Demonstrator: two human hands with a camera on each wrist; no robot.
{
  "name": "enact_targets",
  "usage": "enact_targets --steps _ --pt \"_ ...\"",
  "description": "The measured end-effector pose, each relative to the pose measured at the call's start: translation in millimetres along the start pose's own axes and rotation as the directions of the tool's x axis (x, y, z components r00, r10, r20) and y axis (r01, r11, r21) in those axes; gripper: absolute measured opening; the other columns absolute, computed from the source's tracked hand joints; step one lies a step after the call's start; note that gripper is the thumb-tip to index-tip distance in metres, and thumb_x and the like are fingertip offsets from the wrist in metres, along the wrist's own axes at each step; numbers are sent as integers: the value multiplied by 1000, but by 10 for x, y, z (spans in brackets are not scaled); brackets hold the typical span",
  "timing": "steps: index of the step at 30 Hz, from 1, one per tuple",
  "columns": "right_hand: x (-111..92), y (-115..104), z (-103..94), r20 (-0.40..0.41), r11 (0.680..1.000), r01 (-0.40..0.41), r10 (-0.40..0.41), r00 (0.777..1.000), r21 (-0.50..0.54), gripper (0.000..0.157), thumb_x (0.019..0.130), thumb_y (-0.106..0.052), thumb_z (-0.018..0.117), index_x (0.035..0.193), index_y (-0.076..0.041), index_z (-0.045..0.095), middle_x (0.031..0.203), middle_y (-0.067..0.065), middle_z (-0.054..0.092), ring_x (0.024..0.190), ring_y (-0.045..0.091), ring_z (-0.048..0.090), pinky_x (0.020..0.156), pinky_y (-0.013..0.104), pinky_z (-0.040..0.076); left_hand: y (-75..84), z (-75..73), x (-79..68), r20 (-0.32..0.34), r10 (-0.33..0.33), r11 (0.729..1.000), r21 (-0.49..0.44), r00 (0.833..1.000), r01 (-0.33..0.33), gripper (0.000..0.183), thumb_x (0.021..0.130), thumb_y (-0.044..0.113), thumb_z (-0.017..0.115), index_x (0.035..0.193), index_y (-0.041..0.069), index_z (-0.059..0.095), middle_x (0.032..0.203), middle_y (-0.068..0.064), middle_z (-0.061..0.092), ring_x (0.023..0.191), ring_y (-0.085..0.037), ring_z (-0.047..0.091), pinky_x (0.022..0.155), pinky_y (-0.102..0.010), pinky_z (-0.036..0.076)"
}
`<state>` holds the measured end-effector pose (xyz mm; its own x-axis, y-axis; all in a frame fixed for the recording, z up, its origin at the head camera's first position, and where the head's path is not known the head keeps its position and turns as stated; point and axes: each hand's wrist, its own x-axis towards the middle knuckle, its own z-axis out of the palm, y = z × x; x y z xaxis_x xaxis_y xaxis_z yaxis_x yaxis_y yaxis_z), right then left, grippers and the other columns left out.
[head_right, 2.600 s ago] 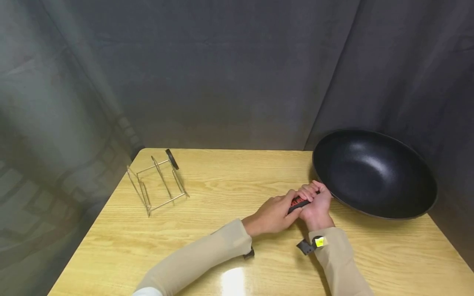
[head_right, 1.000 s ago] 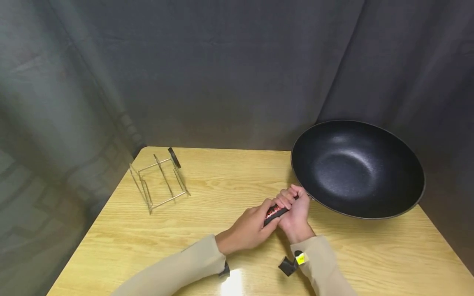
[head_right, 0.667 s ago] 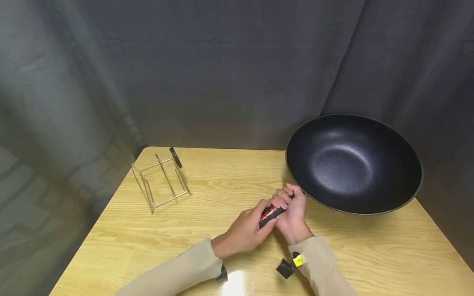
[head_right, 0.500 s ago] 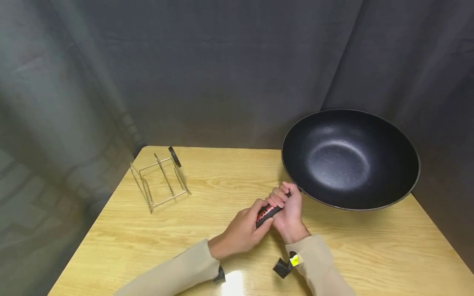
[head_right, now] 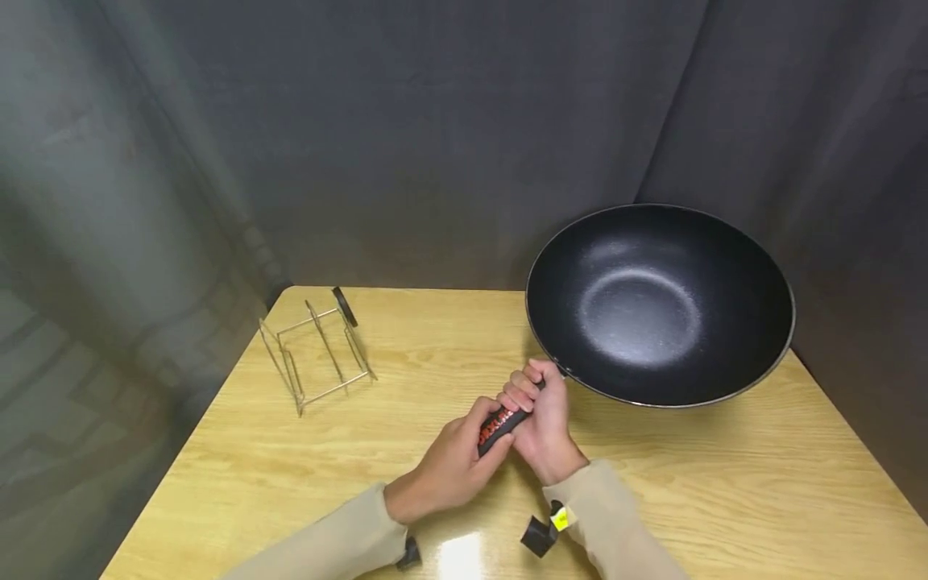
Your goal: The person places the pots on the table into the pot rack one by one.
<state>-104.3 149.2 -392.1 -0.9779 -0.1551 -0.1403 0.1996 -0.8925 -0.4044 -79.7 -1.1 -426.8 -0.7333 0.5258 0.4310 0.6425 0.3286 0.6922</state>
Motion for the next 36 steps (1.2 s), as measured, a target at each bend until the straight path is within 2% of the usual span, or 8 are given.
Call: enact_targets --steps 8,14,22,25,29,32,36 --pt "-8 154 101 34 999 0 1 999 -40 47 111 -21 26 67 -20 41 55 -10 32 47 5 25 48 19 32 11 -96 -144 -64 -25 1000 -5 998 24 32 101 14 64 127 0 50 88 -3 62 70 -4 54 60 -13 44" --pt "1 222 183 4 996 5 -5 1000 -91 44 110 -19 31 68 -20 42 55 -11 36 45 3 32 47 18 32 35 -137 -211 -109 -37 999 -41 993 33 34 101 13 64 127 1 48 85 -2 62 68 -5 53 59 -14 44" --pt "23 282 259 26 991 -41 45 999 -126 40 109 -18 33 69 -20 40 57 -11 35 46 2 34 49 17 33 41 -175 -286 -144 -84 993 -92 986 72 34 97 9 66 125 3 48 82 2 59 65 -3 52 55 -17 45" --pt "33 329 283 27 987 -50 55 998 -152 38 108 -18 33 71 -20 40 58 -11 36 47 2 34 50 17 33 33 -201 -326 -147 -110 988 -127 983 92 34 96 6 66 124 3 47 82 4 58 64 -2 51 54 -18 46" --pt "38 391 321 -10 980 -70 69 998 -189 34 109 -18 36 75 -19 40 60 -10 36 49 3 35 51 17 34 27 -224 -378 -153 -146 974 -197 977 115 34 97 4 66 124 4 46 84 3 61 65 -3 53 56 -20 48" --pt "51 429 355 -36 972 -81 75 997 -221 31 108 -17 39 78 -18 39 61 -9 36 49 4 35 50 18 32 26 -221 -407 -163 -171 958 -259 972 125 32 98 5 66 123 5 47 91 0 65 70 -6 57 59 -23 50" --pt "73 478 404 -28 954 -85 81 996 -287 29 108 -17 41 79 -16 39 61 -8 35 49 4 35 51 18 31 30 -209 -441 -196 -200 942 -310 960 133 31 99 5 66 123 5 47 98 -4 68 74 -8 58 62 -25 51"
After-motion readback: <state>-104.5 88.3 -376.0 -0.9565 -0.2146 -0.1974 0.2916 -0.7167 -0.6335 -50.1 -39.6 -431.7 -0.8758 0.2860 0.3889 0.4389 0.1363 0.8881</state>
